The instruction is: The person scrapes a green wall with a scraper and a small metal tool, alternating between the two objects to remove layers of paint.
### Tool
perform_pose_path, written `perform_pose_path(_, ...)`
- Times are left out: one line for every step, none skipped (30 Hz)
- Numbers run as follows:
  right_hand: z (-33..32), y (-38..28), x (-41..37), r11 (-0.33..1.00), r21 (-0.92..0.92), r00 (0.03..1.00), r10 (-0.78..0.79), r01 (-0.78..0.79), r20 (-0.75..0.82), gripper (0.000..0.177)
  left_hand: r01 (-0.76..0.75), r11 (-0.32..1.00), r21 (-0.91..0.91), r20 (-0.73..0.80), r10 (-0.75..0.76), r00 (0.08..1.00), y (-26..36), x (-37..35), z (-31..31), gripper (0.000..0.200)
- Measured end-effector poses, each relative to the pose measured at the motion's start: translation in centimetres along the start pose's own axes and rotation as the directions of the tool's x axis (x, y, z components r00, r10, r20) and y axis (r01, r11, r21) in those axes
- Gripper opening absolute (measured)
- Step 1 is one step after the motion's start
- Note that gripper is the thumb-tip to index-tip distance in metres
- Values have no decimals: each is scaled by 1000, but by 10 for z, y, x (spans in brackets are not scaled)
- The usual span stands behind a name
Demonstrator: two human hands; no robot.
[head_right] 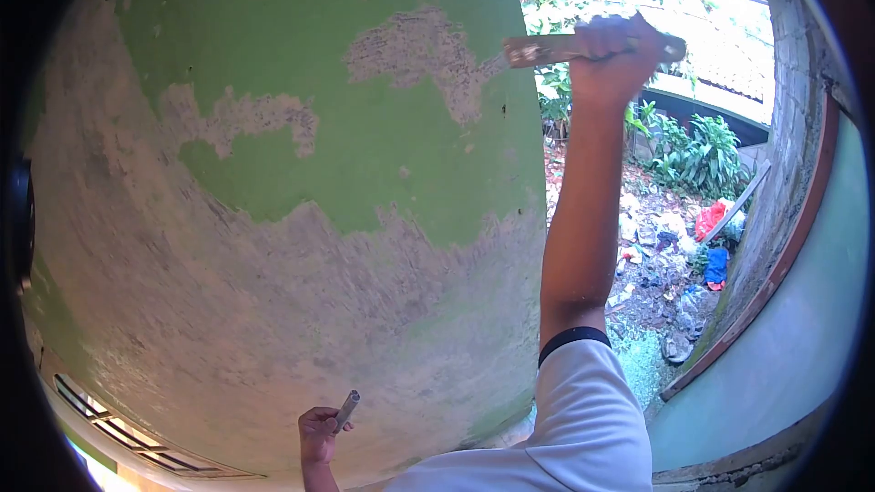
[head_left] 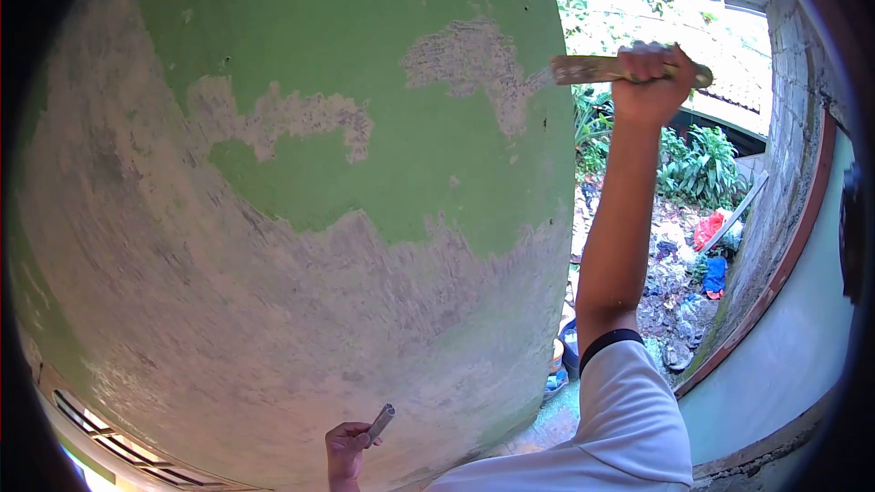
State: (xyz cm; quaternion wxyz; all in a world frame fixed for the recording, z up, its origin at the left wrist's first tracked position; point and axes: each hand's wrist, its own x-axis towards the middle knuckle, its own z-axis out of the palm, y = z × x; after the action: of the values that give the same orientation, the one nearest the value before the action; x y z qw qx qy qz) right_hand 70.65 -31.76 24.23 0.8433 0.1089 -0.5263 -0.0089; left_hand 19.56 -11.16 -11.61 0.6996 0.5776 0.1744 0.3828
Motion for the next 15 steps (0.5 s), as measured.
perform_pose_path(7, 6, -2, 1000, 3, 1000, 1, -1, 1, 26, 2, 1000, 9, 4, -2, 1000, 2, -2, 2, 23)
perform_pose_path(20, 15, -7, 992, -122, 993, -3, -12, -114, 28, 4, 1000, 19, 8, -5, 1000, 4, -4, 2, 25)
perform_pose_path(28, 21, -8, 969, -243, 974, -19, -37, -224, 29, 0, 1000, 18, 7, 0, 1000, 3, -6, 2, 25)
perform_pose_path(24, 17, -6, 970, -241, 975, -19, -36, -221, 29, -7, 1000, 5, -7, 7, 1000, 2, -9, 1, 25)
perform_pose_path(16, 8, -4, 987, -162, 991, 1, -23, -135, 28, -12, 1000, -7, -20, 12, 1000, 1, -11, 1, 26)
perform_pose_path(8, 0, -3, 996, -82, 999, 14, -18, -47, 27, -11, 1000, -9, -21, 11, 1000, 1, -13, 3, 26)
perform_pose_path(10, -7, -3, 997, -74, 998, -30, 25, -60, 28, -11, 999, -31, -29, 10, 1000, 2, -15, 5, 26)
perform_pose_path(6, -5, -4, 997, -73, 998, -28, 23, -62, 28, -13, 999, -52, -38, 11, 999, 3, -16, 7, 26)
perform_pose_path(0, 0, -4, 999, -32, 999, -11, 9, -51, 28, -13, 999, -51, -40, 10, 999, 2, -18, 8, 26)
perform_pose_path(2, 5, -5, 1000, 9, 999, 4, -3, -37, 29, -5, 998, -56, -45, 2, 999, 2, -19, 8, 26)
perform_pose_path(7, 24, -9, 992, -114, 978, 22, -47, -209, 29, 2, 998, -61, -49, -5, 999, 2, -19, 8, 26)
perform_pose_path(6, 21, -9, 993, -113, 977, 20, -45, -211, 29, 2, 998, -58, -49, -4, 999, 2, -21, 7, 26)
perform_pose_path(7, 16, -8, 994, -101, 986, 24, -41, -164, 29, -5, 998, -57, -58, 2, 998, 0, -22, 7, 27)
perform_pose_path(8, 11, -7, 995, -90, 993, 28, -39, -115, 29, -11, 998, -58, -67, 8, 998, -1, -23, 7, 27)
perform_pose_path(11, 3, -7, 996, -88, 983, -32, 16, -182, 29, -12, 998, -60, -68, 8, 998, -2, -25, 7, 27)
